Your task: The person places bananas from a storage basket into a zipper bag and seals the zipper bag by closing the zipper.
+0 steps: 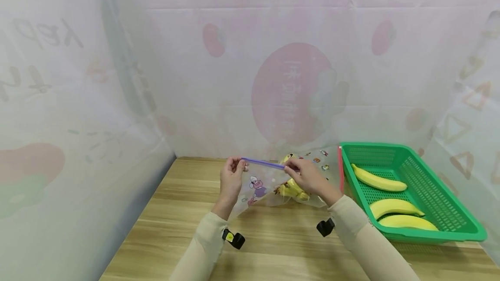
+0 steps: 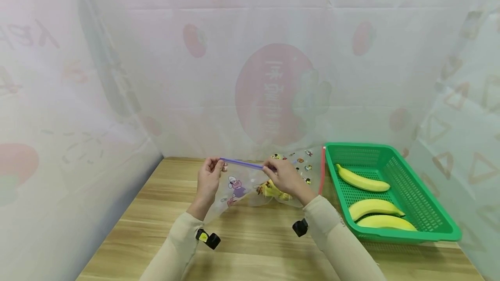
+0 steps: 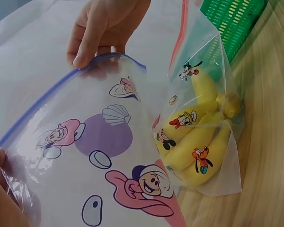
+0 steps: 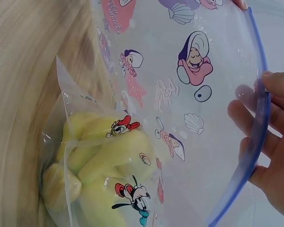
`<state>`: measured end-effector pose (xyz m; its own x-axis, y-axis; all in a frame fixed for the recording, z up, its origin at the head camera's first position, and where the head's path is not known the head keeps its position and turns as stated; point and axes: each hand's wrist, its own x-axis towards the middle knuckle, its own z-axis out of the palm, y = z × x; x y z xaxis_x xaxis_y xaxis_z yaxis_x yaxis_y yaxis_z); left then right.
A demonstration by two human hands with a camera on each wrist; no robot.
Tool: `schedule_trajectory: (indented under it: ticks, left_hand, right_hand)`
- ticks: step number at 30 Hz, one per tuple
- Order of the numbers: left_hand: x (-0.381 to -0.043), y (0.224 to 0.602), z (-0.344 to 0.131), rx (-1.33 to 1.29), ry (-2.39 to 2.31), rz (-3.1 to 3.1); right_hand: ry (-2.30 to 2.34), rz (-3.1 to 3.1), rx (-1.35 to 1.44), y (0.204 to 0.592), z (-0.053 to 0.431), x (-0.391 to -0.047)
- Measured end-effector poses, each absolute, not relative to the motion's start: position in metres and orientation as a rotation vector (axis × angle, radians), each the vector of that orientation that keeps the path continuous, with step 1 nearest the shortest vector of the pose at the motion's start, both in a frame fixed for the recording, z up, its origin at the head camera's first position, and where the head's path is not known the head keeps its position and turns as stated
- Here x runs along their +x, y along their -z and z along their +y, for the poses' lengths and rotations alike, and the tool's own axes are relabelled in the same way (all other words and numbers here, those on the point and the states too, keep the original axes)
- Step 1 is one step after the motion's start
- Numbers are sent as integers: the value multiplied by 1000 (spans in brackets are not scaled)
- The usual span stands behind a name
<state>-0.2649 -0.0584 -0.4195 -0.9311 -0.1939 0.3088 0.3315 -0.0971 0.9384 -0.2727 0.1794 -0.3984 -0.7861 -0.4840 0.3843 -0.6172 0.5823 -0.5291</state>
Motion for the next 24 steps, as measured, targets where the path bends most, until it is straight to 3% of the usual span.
schedule_trajectory:
  ticks: [24]
  left_hand:
    - [-269, 422, -76, -83, 2106, -1790]
  right_hand:
    - [-964, -2612, 893, 404, 198, -274]
